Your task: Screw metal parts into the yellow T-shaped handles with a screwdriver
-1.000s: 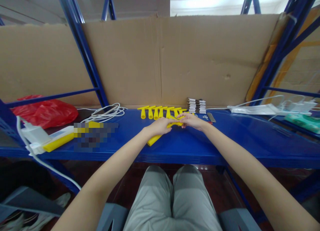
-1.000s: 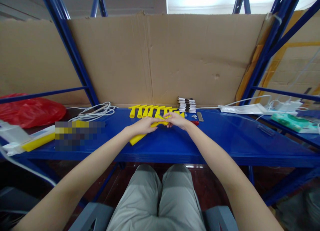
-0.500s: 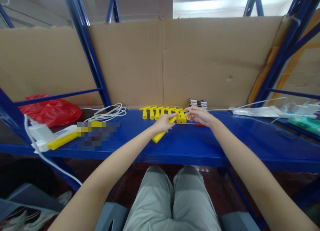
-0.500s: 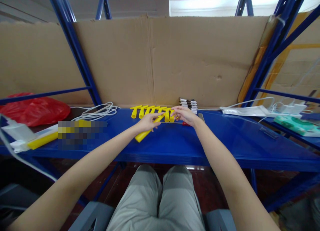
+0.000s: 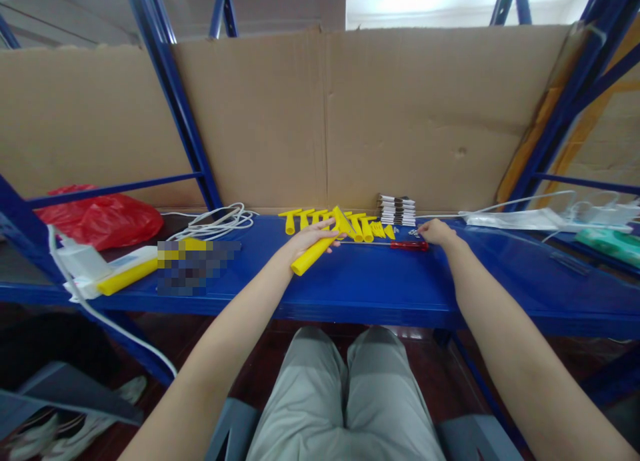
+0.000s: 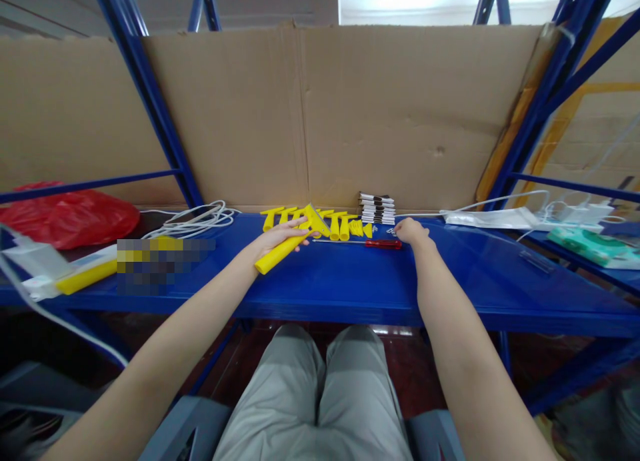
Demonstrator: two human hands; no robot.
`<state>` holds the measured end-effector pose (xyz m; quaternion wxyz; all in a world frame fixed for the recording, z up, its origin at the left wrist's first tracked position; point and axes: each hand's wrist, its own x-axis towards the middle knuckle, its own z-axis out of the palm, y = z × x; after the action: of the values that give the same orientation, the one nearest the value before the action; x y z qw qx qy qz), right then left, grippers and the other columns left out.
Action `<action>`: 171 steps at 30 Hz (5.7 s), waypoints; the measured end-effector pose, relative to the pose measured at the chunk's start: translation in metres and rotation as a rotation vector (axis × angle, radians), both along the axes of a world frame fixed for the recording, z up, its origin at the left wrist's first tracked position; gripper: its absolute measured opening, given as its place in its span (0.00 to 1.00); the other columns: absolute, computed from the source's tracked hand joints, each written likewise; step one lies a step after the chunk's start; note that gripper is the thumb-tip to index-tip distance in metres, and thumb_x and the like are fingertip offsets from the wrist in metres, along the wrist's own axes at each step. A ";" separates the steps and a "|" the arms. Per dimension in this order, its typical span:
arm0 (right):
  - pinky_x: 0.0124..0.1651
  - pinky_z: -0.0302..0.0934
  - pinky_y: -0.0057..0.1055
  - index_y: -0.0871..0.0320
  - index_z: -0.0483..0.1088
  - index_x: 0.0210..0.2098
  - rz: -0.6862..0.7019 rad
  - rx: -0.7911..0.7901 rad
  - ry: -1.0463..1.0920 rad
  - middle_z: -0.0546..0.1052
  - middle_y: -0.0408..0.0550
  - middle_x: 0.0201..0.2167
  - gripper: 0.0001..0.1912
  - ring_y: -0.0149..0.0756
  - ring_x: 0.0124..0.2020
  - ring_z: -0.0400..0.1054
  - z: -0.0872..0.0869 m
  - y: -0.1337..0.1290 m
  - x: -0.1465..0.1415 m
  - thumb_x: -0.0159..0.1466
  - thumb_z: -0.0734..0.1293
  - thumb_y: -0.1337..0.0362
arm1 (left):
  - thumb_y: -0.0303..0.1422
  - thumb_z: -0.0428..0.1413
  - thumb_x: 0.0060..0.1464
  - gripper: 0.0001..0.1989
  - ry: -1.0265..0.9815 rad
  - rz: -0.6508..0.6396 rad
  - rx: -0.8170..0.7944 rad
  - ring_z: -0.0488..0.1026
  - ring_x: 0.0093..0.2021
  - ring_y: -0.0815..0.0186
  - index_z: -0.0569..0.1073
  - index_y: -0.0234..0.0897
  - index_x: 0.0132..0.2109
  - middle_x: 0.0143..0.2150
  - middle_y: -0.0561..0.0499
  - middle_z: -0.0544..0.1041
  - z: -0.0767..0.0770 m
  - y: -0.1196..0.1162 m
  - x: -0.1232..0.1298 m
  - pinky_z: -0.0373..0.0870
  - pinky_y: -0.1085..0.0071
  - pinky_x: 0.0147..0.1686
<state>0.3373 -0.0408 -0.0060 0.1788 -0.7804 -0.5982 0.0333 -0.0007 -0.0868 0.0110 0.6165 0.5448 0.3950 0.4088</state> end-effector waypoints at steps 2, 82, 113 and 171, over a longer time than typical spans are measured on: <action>0.53 0.60 0.48 0.53 0.79 0.36 -0.014 -0.009 -0.020 0.80 0.52 0.40 0.11 0.47 0.47 0.72 0.001 -0.003 -0.002 0.57 0.65 0.66 | 0.22 0.56 0.54 0.36 0.020 -0.045 -0.016 0.77 0.30 0.70 0.55 0.37 0.68 0.49 0.39 0.78 -0.003 -0.001 0.000 0.71 0.81 0.23; 0.46 0.59 0.40 0.54 0.66 0.26 0.888 0.515 0.285 0.71 0.47 0.32 0.10 0.40 0.39 0.66 -0.014 -0.007 -0.113 0.61 0.63 0.56 | 0.22 0.58 0.54 0.32 0.008 -0.236 -0.021 0.80 0.33 0.63 0.61 0.37 0.64 0.48 0.36 0.78 -0.029 0.004 0.021 0.74 0.76 0.27; 0.31 0.61 0.31 0.55 0.61 0.30 0.830 0.285 0.809 0.70 0.41 0.26 0.25 0.32 0.28 0.64 -0.018 -0.012 -0.119 0.48 0.71 0.43 | 0.22 0.58 0.52 0.32 -0.013 -0.288 0.044 0.75 0.25 0.70 0.63 0.35 0.64 0.44 0.39 0.80 -0.026 0.000 0.019 0.70 0.77 0.22; 0.27 0.55 0.29 0.56 0.70 0.22 0.596 -0.121 -0.042 0.74 0.43 0.22 0.17 0.33 0.25 0.65 0.000 -0.008 -0.044 0.50 0.70 0.48 | 0.17 0.54 0.53 0.37 -0.176 -0.101 -0.013 0.74 0.23 0.71 0.55 0.37 0.68 0.41 0.41 0.80 -0.015 -0.006 0.020 0.67 0.78 0.19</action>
<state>0.2933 -0.0483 -0.0060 0.1019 -0.5801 -0.8015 0.1037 0.0198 -0.0933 -0.0040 0.6720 0.5222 0.3140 0.4209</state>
